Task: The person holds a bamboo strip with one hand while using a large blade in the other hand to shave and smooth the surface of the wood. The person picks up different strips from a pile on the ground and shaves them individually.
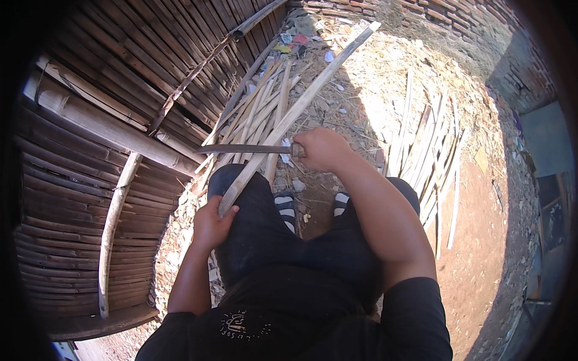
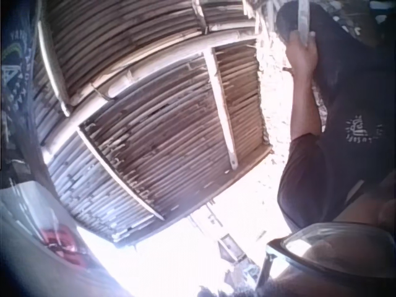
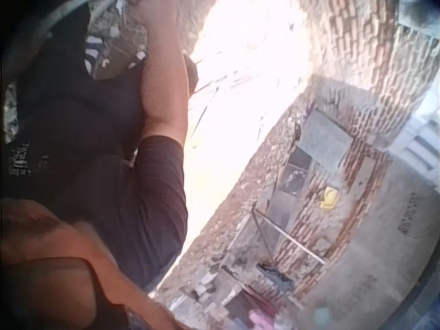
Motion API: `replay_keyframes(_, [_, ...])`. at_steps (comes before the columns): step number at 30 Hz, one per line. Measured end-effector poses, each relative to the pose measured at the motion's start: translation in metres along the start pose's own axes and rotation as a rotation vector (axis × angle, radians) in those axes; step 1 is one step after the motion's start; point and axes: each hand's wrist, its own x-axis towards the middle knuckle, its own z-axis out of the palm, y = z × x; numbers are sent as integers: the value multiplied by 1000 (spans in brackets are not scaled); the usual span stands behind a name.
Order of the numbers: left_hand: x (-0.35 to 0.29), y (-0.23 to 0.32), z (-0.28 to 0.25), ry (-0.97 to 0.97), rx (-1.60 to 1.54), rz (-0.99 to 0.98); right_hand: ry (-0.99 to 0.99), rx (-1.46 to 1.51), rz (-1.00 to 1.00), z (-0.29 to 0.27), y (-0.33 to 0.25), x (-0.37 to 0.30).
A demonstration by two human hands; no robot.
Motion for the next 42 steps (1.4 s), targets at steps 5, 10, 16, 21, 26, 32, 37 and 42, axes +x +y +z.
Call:
replay_keyframes(5, [4,-32,10,162,8,283,-134,-118,-162,-7,-26,-2])
replay_keyframes(10, [3,-11,-1,11,-27,58,225,130,245,-13,54,5])
replay_keyframes(16, [4,-11,-3,-42,-130,16,164,114,169,-13,41,-4])
replay_keyframes(21, [9,-23,-6,-82,-252,51,-143,-90,-150,-3,-8,-2])
replay_keyframes(26, [9,-28,-5,-128,-359,3,65,35,-129,0,32,1])
replay_keyframes(32, [12,-27,0,-103,-360,-8,169,197,208,-15,54,-1])
replay_keyframes(37, [10,-22,-6,-111,-308,-2,16,22,-45,3,14,-2])
replay_keyframes(42, [7,-28,-1,-12,-187,102,-112,-49,-196,-6,-21,-1])
